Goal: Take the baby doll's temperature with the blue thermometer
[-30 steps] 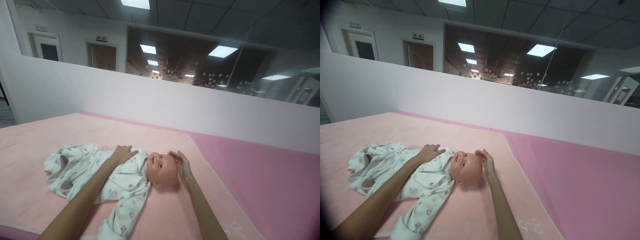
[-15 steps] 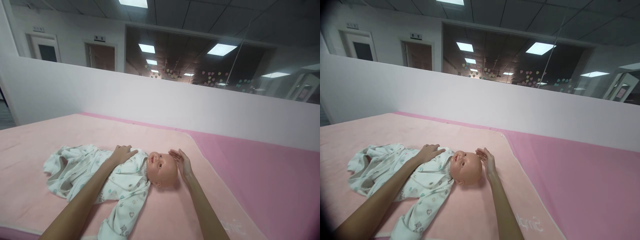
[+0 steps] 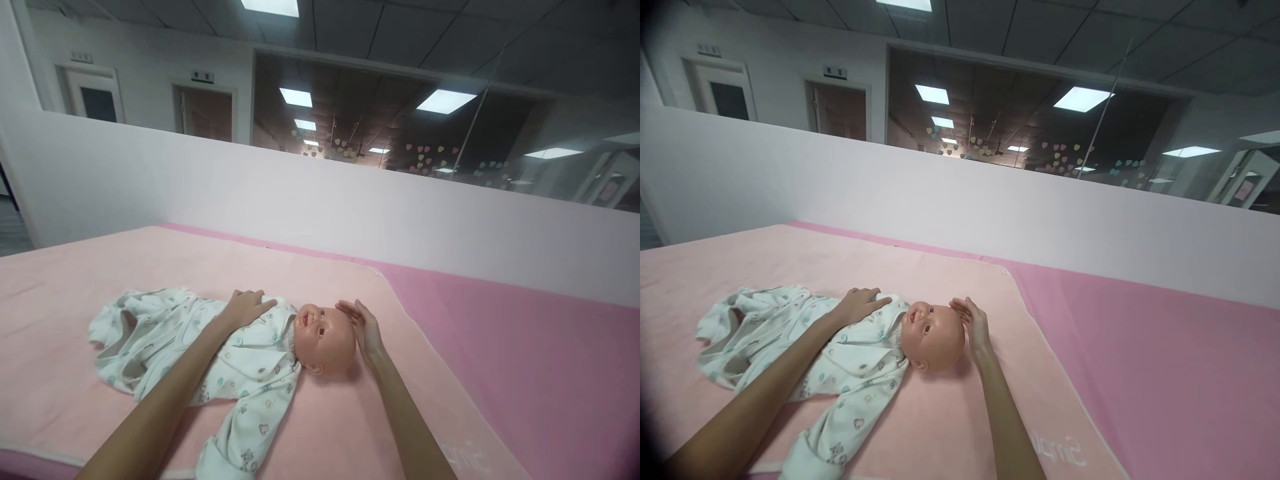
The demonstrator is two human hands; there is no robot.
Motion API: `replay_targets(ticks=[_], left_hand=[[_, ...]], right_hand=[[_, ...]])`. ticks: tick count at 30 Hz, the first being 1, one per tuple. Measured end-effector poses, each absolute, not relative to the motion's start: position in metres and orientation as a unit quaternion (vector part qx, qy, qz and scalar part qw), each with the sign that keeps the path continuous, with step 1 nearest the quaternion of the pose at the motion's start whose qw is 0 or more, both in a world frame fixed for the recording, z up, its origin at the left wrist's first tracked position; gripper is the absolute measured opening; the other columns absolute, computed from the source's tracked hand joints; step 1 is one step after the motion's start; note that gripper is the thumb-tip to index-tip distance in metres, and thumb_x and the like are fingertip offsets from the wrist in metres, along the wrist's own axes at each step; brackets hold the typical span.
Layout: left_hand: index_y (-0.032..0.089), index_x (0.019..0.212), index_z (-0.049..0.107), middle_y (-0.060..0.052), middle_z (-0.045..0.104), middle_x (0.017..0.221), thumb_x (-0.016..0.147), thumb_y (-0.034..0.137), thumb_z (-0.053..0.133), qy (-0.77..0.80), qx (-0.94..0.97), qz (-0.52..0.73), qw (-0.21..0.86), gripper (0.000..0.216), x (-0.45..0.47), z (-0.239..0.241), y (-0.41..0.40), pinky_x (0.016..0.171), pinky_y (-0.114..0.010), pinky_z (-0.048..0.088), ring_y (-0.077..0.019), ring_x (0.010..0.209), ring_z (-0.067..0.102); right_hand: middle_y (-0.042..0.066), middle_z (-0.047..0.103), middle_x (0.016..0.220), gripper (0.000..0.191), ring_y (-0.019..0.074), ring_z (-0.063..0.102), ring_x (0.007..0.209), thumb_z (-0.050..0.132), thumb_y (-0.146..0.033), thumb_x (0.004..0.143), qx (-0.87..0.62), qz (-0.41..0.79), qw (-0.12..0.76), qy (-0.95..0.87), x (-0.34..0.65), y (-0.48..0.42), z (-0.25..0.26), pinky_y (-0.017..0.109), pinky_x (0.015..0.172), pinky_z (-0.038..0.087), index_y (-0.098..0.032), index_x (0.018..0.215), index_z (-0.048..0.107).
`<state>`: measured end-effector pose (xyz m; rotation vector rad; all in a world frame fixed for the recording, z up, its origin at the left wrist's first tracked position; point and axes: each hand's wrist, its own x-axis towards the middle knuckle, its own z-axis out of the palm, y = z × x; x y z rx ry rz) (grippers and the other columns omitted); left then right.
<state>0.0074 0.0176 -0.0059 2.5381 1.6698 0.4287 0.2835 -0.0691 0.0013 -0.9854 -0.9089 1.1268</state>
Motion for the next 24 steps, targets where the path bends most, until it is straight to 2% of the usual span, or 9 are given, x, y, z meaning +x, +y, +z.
replay_targets(ticks=[7, 13, 17, 22, 24], left_hand=[[0.02, 0.086, 0.057, -0.011, 0.067, 0.09, 0.082, 0.057, 0.027, 0.539, 0.83, 0.14, 0.035, 0.048, 0.007, -0.006, 0.018, 0.084, -0.043, 0.032, -0.0287, 0.091, 0.058], [0.019, 0.084, 0.057, -0.011, 0.067, 0.084, 0.081, 0.06, 0.025, 0.549, 0.823, 0.143, 0.042, 0.051, 0.008, -0.005, 0.016, 0.084, -0.043, 0.032, -0.0284, 0.087, 0.059], [0.02, 0.083, 0.057, -0.01, 0.067, 0.085, 0.082, 0.059, 0.026, 0.543, 0.827, 0.142, 0.036, 0.05, 0.008, -0.005, 0.015, 0.084, -0.042, 0.032, -0.0278, 0.088, 0.059], [0.02, 0.082, 0.056, -0.011, 0.067, 0.086, 0.081, 0.06, 0.025, 0.543, 0.826, 0.149, 0.039, 0.051, 0.008, -0.005, 0.015, 0.084, -0.042, 0.032, -0.0285, 0.09, 0.059], [0.02, 0.081, 0.055, -0.01, 0.068, 0.083, 0.081, 0.06, 0.025, 0.544, 0.824, 0.151, 0.048, 0.05, 0.008, -0.004, 0.015, 0.085, -0.042, 0.031, -0.0282, 0.088, 0.059]], right_hand=[[0.007, 0.071, 0.083, 0.036, 0.0271, 0.063, 0.088, 0.062, -0.05, 0.067, -0.42, 0.579, 0.569, -0.405, 0.266, -0.076, -0.002, 0.033, 0.078, 0.047, -0.015, 0.072, 0.07], [0.007, 0.07, 0.092, 0.037, 0.025, 0.059, 0.099, 0.064, -0.051, 0.066, -0.432, 0.493, 0.634, -0.411, 0.284, -0.071, 0.004, 0.032, 0.086, 0.042, -0.018, 0.082, 0.071], [0.008, 0.07, 0.091, 0.039, 0.0248, 0.059, 0.099, 0.062, -0.053, 0.066, -0.43, 0.487, 0.647, -0.399, 0.284, -0.071, 0.003, 0.032, 0.086, 0.042, -0.018, 0.081, 0.071], [0.009, 0.071, 0.087, 0.04, 0.0276, 0.062, 0.091, 0.063, -0.052, 0.066, -0.412, 0.577, 0.565, -0.422, 0.27, -0.075, -0.001, 0.034, 0.079, 0.046, -0.015, 0.077, 0.071], [0.008, 0.07, 0.088, 0.039, 0.0271, 0.061, 0.094, 0.064, -0.051, 0.066, -0.421, 0.56, 0.575, -0.423, 0.272, -0.074, -0.001, 0.033, 0.081, 0.045, -0.015, 0.08, 0.071]])
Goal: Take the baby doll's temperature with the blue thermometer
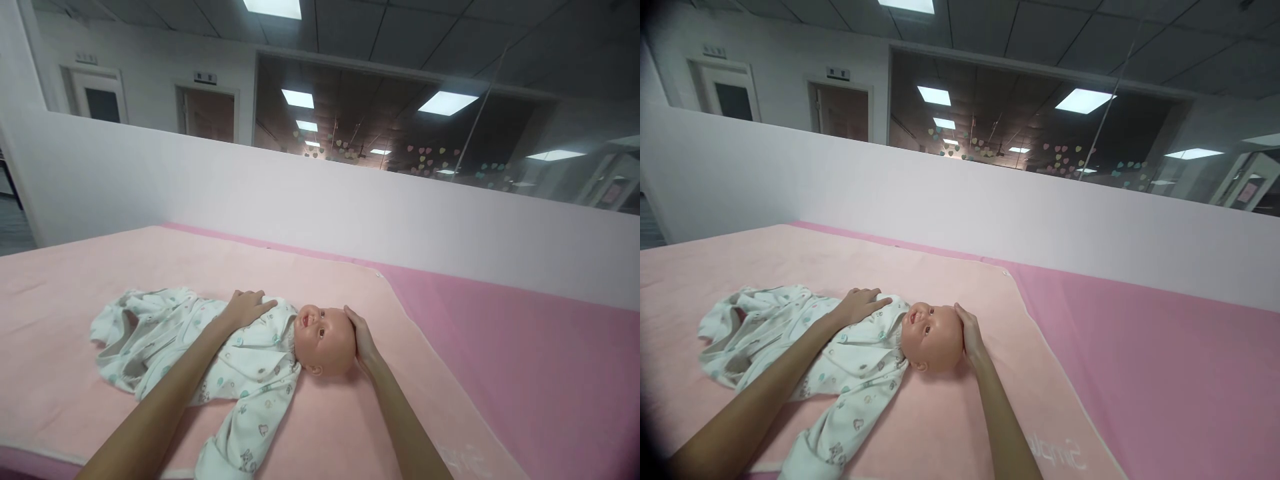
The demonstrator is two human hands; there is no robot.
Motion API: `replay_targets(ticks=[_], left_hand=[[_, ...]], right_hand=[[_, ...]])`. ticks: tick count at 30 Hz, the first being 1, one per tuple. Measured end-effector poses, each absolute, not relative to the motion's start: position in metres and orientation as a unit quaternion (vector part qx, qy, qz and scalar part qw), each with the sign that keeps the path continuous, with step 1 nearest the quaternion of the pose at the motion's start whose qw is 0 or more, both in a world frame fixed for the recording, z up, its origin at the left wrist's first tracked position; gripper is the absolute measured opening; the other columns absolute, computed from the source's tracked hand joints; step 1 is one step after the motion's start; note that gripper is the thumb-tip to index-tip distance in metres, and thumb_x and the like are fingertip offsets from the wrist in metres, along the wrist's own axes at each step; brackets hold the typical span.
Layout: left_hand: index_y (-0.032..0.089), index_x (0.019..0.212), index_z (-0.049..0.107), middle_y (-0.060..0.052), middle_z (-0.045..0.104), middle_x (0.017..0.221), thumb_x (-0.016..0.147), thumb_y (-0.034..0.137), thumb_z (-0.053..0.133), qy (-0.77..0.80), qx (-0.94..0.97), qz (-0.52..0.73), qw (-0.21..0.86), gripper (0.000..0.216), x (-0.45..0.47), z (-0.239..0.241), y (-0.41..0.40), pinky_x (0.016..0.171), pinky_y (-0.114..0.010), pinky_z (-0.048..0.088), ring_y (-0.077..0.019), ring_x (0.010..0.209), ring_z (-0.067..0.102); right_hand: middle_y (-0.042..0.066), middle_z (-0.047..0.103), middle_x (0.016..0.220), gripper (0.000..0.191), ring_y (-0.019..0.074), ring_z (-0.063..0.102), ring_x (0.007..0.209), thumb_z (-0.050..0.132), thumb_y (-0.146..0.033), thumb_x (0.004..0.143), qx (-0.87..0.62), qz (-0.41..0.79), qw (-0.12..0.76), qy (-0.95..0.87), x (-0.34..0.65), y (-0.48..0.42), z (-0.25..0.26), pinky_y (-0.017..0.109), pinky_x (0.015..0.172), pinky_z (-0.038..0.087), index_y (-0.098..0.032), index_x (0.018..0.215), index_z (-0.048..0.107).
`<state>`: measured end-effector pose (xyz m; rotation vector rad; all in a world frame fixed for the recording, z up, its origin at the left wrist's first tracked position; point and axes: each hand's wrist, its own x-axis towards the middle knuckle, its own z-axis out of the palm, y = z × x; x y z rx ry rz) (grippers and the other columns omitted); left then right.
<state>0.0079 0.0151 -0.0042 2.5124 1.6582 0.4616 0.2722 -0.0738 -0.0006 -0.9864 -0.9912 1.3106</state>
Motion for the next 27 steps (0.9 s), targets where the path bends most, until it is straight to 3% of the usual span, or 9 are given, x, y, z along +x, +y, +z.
replay_targets(ticks=[7, 13, 22, 27], left_hand=[[0.019, 0.08, 0.054, -0.011, 0.068, 0.084, 0.081, 0.06, 0.024, 0.541, 0.826, 0.15, 0.04, 0.051, 0.008, -0.004, 0.015, 0.084, -0.042, 0.032, -0.0284, 0.088, 0.059], [0.019, 0.078, 0.054, -0.011, 0.068, 0.085, 0.081, 0.06, 0.023, 0.549, 0.823, 0.144, 0.041, 0.051, 0.008, -0.005, 0.017, 0.083, -0.041, 0.032, -0.0285, 0.09, 0.059], [0.019, 0.079, 0.053, -0.011, 0.068, 0.085, 0.082, 0.06, 0.022, 0.548, 0.823, 0.145, 0.036, 0.052, 0.007, -0.005, 0.016, 0.084, -0.04, 0.032, -0.028, 0.091, 0.059], [0.019, 0.078, 0.054, -0.01, 0.068, 0.084, 0.081, 0.06, 0.023, 0.547, 0.823, 0.148, 0.04, 0.051, 0.007, -0.006, 0.017, 0.083, -0.04, 0.033, -0.0277, 0.09, 0.059]], right_hand=[[0.008, 0.07, 0.091, 0.04, 0.0252, 0.059, 0.099, 0.06, -0.055, 0.068, -0.423, 0.508, 0.639, -0.394, 0.288, -0.069, 0.001, 0.033, 0.088, 0.041, -0.019, 0.081, 0.071], [0.008, 0.071, 0.084, 0.039, 0.0274, 0.063, 0.09, 0.058, -0.052, 0.071, -0.402, 0.604, 0.557, -0.403, 0.269, -0.076, -0.006, 0.034, 0.08, 0.046, -0.016, 0.077, 0.071], [0.008, 0.069, 0.095, 0.04, 0.0259, 0.058, 0.102, 0.059, -0.054, 0.068, -0.413, 0.506, 0.645, -0.396, 0.292, -0.067, 0.002, 0.033, 0.089, 0.041, -0.019, 0.083, 0.071], [0.008, 0.071, 0.088, 0.042, 0.0268, 0.061, 0.096, 0.058, -0.055, 0.07, -0.406, 0.564, 0.605, -0.387, 0.275, -0.075, 0.0, 0.033, 0.084, 0.045, -0.017, 0.079, 0.071]])
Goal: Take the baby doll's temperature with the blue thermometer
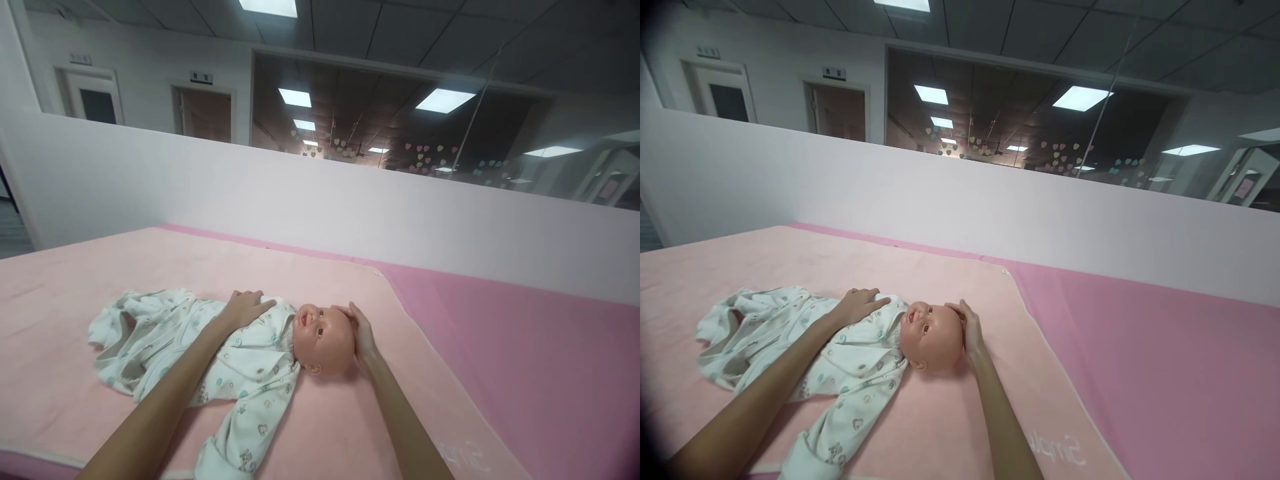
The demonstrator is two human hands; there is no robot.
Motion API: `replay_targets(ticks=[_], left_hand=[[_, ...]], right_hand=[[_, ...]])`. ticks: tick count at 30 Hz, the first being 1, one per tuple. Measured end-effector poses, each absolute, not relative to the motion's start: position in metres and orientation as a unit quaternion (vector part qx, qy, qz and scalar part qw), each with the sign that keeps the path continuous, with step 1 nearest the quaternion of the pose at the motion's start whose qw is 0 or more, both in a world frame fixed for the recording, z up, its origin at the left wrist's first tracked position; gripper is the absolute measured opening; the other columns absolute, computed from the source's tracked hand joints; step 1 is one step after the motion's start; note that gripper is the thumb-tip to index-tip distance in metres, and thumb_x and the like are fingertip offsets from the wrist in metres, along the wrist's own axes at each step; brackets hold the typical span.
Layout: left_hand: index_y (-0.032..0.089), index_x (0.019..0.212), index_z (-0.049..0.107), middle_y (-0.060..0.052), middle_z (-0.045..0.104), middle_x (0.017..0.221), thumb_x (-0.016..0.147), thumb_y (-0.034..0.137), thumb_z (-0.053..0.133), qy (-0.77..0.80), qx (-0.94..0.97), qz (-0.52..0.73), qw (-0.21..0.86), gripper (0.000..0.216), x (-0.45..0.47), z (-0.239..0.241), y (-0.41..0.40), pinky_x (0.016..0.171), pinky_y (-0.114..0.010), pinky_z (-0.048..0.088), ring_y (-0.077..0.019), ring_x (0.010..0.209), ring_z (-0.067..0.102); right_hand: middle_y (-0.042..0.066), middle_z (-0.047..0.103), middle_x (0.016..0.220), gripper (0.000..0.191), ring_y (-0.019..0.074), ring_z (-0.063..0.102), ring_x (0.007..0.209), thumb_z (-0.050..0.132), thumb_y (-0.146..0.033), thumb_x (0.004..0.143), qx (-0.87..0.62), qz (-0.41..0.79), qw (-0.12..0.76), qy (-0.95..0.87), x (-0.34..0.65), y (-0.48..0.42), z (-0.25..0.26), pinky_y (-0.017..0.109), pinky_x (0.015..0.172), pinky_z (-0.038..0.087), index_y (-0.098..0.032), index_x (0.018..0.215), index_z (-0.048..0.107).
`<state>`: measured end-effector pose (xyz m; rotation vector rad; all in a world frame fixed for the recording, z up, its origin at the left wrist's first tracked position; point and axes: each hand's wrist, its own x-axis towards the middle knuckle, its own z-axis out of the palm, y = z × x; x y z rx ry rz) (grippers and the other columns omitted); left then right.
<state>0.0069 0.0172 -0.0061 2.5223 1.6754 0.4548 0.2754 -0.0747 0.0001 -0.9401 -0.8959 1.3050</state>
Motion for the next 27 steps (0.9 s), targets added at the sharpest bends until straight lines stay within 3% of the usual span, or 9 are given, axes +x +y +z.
replay_targets(ticks=[4, 13, 21, 27], left_hand=[[0.019, 0.076, 0.053, -0.01, 0.068, 0.082, 0.08, 0.061, 0.025, 0.55, 0.82, 0.153, 0.047, 0.051, 0.007, -0.006, 0.017, 0.083, -0.04, 0.032, -0.0277, 0.087, 0.06], [0.019, 0.081, 0.056, -0.01, 0.068, 0.085, 0.08, 0.062, 0.024, 0.554, 0.82, 0.14, 0.035, 0.053, 0.007, -0.007, 0.018, 0.084, -0.04, 0.032, -0.0287, 0.088, 0.06], [0.018, 0.079, 0.054, -0.011, 0.068, 0.086, 0.08, 0.062, 0.024, 0.554, 0.818, 0.146, 0.041, 0.054, 0.008, -0.008, 0.018, 0.084, -0.041, 0.032, -0.0286, 0.091, 0.059], [0.018, 0.081, 0.055, -0.012, 0.068, 0.087, 0.081, 0.062, 0.022, 0.55, 0.822, 0.143, 0.036, 0.054, 0.006, -0.008, 0.019, 0.084, -0.041, 0.032, -0.0287, 0.091, 0.059]], right_hand=[[0.009, 0.071, 0.087, 0.044, 0.0273, 0.063, 0.091, 0.056, -0.054, 0.071, -0.376, 0.636, 0.537, -0.407, 0.264, -0.081, 0.0, 0.033, 0.08, 0.047, -0.014, 0.081, 0.071], [0.007, 0.07, 0.093, 0.044, 0.0243, 0.059, 0.098, 0.058, -0.057, 0.068, -0.412, 0.504, 0.649, -0.394, 0.288, -0.068, 0.004, 0.032, 0.086, 0.042, -0.018, 0.084, 0.071], [0.008, 0.071, 0.084, 0.039, 0.0275, 0.064, 0.088, 0.059, -0.051, 0.069, -0.391, 0.607, 0.56, -0.407, 0.261, -0.083, 0.003, 0.033, 0.078, 0.047, -0.014, 0.076, 0.071], [0.006, 0.069, 0.095, 0.039, 0.0247, 0.059, 0.1, 0.062, -0.051, 0.068, -0.414, 0.508, 0.635, -0.409, 0.279, -0.074, 0.006, 0.033, 0.087, 0.042, -0.019, 0.088, 0.07]])
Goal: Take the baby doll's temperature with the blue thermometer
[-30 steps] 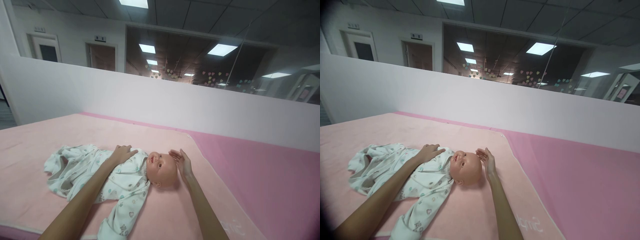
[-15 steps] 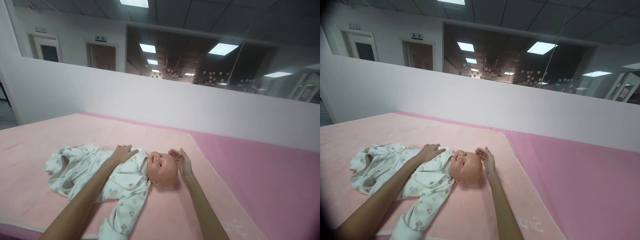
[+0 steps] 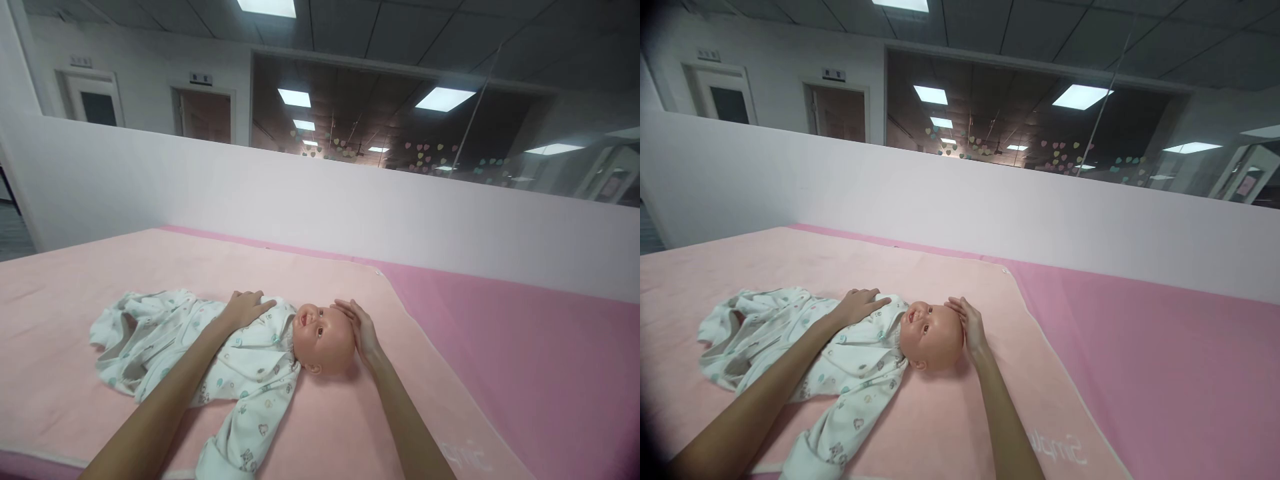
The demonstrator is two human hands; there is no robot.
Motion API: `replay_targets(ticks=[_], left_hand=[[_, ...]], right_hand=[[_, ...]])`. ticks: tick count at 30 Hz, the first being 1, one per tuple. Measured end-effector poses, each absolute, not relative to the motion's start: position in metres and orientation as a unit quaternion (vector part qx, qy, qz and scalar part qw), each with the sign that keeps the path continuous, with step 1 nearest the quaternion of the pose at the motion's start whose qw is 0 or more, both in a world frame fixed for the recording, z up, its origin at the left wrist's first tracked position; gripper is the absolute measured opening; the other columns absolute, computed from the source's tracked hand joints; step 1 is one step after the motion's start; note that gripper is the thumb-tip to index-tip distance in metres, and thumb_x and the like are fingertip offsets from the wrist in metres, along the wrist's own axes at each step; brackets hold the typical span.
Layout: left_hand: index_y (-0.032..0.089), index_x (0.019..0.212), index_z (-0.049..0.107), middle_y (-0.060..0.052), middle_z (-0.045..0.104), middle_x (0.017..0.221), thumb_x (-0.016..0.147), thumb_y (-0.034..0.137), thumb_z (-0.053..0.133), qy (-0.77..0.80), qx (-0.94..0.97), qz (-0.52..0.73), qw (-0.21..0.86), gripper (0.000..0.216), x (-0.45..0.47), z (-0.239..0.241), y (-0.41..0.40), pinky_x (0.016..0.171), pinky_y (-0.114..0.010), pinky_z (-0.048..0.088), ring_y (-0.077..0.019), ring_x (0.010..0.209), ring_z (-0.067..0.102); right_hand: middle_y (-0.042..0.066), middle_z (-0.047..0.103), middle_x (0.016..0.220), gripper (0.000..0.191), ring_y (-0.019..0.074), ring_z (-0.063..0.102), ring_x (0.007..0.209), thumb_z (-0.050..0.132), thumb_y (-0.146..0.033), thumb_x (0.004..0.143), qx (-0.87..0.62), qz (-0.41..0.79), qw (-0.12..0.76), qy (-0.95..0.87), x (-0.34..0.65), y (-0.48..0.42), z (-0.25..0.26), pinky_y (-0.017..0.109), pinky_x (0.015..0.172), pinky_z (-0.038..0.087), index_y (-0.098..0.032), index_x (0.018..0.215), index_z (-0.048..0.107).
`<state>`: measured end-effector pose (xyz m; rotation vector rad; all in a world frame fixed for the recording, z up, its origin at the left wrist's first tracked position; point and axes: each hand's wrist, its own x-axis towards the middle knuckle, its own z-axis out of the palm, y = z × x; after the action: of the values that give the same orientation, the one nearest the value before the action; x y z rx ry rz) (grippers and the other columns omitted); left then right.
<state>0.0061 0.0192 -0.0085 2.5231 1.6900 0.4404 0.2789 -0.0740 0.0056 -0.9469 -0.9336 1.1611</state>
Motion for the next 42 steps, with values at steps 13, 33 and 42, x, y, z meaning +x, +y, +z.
replay_targets(ticks=[13, 33, 42], left_hand=[[0.018, 0.079, 0.055, -0.01, 0.067, 0.083, 0.081, 0.06, 0.024, 0.546, 0.823, 0.149, 0.04, 0.051, 0.007, -0.005, 0.017, 0.083, -0.041, 0.032, -0.0278, 0.087, 0.06], [0.021, 0.086, 0.059, -0.01, 0.067, 0.084, 0.081, 0.057, 0.03, 0.542, 0.826, 0.15, 0.038, 0.047, 0.007, -0.005, 0.017, 0.083, -0.04, 0.033, -0.0278, 0.087, 0.059], [0.02, 0.085, 0.059, -0.01, 0.066, 0.084, 0.082, 0.057, 0.027, 0.545, 0.825, 0.146, 0.038, 0.049, 0.008, -0.004, 0.015, 0.083, -0.041, 0.032, -0.0284, 0.088, 0.059]], right_hand=[[0.008, 0.07, 0.087, 0.04, 0.0271, 0.062, 0.09, 0.06, -0.053, 0.069, -0.402, 0.578, 0.578, -0.413, 0.27, -0.073, -0.008, 0.035, 0.08, 0.045, -0.017, 0.081, 0.071], [0.007, 0.07, 0.09, 0.041, 0.0256, 0.06, 0.096, 0.062, -0.054, 0.067, -0.424, 0.52, 0.617, -0.411, 0.277, -0.072, -0.002, 0.032, 0.083, 0.043, -0.018, 0.082, 0.071], [0.007, 0.07, 0.087, 0.044, 0.0249, 0.06, 0.095, 0.061, -0.056, 0.067, -0.421, 0.532, 0.611, -0.408, 0.278, -0.069, -0.007, 0.031, 0.08, 0.044, -0.016, 0.082, 0.07]])
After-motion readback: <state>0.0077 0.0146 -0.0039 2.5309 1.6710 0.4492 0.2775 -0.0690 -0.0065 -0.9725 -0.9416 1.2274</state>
